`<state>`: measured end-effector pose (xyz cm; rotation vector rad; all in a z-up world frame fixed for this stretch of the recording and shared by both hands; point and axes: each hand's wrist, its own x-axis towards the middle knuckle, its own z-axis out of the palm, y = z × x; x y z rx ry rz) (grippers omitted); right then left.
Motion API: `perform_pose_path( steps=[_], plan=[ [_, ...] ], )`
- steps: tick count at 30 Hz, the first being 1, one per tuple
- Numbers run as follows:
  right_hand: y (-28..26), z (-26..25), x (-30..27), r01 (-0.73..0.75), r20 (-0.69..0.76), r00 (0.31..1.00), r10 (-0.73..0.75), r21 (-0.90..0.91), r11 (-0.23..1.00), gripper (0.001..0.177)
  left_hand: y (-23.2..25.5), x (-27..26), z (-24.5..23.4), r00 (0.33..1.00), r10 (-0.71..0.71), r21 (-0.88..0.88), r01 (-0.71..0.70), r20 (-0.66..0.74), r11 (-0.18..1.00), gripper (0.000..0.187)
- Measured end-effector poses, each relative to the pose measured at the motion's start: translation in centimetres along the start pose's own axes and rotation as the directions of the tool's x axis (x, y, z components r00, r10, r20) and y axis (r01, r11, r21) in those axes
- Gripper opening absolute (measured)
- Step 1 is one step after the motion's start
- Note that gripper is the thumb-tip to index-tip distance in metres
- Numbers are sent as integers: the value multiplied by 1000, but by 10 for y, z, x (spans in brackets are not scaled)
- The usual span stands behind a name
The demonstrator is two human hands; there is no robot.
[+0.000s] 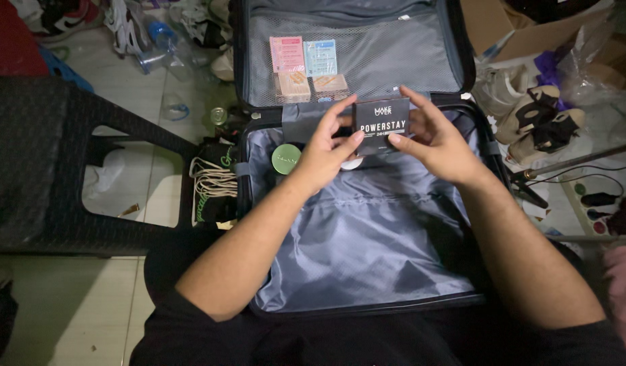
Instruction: The person packs a suitcase by placing a pair of black and white sneakers and a pair of beige slides into the main compartment. They then place several small round containers, sachets, a makeup palette, and tubes into the mesh pocket and main compartment.
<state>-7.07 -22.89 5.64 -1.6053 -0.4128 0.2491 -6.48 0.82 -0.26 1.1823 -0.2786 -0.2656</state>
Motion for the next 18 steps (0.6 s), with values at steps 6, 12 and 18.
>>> perform_pose_path(
  steps=[6, 12, 18],
  plan=[
    [-16, 12, -6, 4, -209, 972, -105, -433, 902, 81, -14, 2, 5, 973, 230, 301, -225, 18, 927, 77],
    [-42, 31, -10, 143, -17, 983, -184, -563, 814, 87, -16, 7, 12, 993, -102, -97, 107, 53, 990, 79],
    [-57, 33, -5, 462, 314, 853, -416, -825, 325, 95, -6, -2, 2, 963, -203, -460, 263, 177, 848, 63]
  ],
)
